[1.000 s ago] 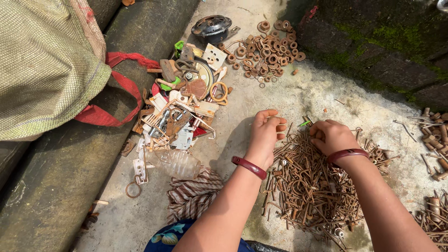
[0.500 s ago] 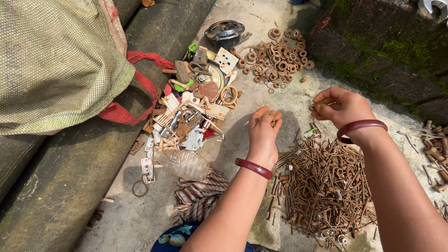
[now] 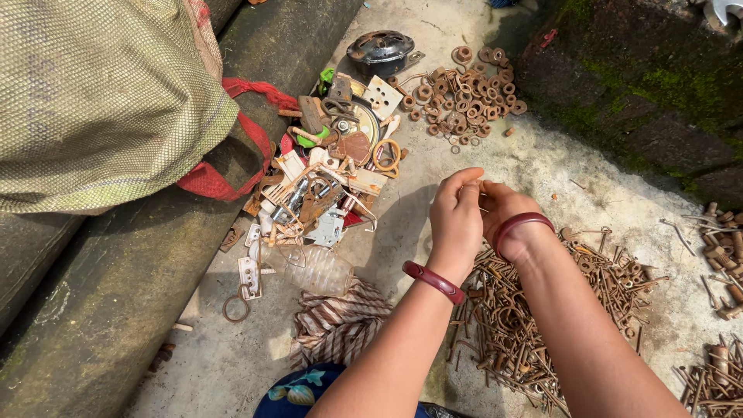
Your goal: The person sorts through a pile of rusty nails and small metal parts by hand on the ground, picking out specific items.
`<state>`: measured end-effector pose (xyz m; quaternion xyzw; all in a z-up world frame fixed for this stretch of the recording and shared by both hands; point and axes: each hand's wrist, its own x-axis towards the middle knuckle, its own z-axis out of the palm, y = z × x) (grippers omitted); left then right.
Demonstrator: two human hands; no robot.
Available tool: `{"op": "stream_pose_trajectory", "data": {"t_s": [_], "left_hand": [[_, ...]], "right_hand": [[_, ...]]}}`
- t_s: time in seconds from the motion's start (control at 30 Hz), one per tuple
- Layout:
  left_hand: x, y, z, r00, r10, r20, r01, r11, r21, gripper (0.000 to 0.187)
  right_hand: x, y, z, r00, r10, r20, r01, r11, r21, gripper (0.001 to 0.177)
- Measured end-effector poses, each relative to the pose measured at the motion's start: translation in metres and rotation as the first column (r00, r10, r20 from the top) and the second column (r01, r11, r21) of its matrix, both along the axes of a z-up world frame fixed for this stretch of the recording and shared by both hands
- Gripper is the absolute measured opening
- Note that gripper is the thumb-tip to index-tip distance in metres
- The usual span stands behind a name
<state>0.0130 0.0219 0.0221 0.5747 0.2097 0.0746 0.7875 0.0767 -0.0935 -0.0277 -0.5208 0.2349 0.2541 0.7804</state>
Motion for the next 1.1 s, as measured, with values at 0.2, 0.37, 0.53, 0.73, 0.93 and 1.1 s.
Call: {"op": "stream_pose_trajectory", "data": {"t_s": [0.2,0.37,0.53,0.73,0.93,1.1], "left_hand": [[0.010,0.011,-0.010,0.983,0.160,-0.089,-0.181,0.921,-0.344,0.029],[0.009,0.003,-0.018,0.993,0.055,-0.100,-0.085,0.939,-0.334,0.023],[-0.002,-0.015,-0.021,0.968,-0.247,-0.036,0.248,0.969,0.013,0.018],[-0.036,-0.041,-0.013,0.760,-0.644,-0.088,0.513,0.510,0.690,0.033],[-0.059,-0.041,0.010,0.633,-0.724,-0.275,0.536,0.153,0.830,0.049],[-0.049,-0.035,0.008,0.677,-0.668,-0.309,0.517,0.132,0.846,0.040]], "right_hand": [[0.055,0.019,0.084,0.993,-0.065,0.098,0.069,0.997,-0.043,0.055],[0.038,-0.009,0.131,0.955,0.096,0.279,0.034,0.904,-0.427,0.057],[-0.066,-0.099,0.144,0.907,0.415,-0.075,-0.211,0.293,-0.933,0.039],[-0.149,-0.166,0.109,0.883,0.385,-0.268,-0.320,0.077,-0.944,0.044],[-0.174,-0.146,0.040,0.760,0.644,0.091,0.148,-0.036,-0.988,0.035],[-0.183,-0.096,0.044,0.818,0.572,0.061,0.157,-0.119,-0.980,0.030]]}}
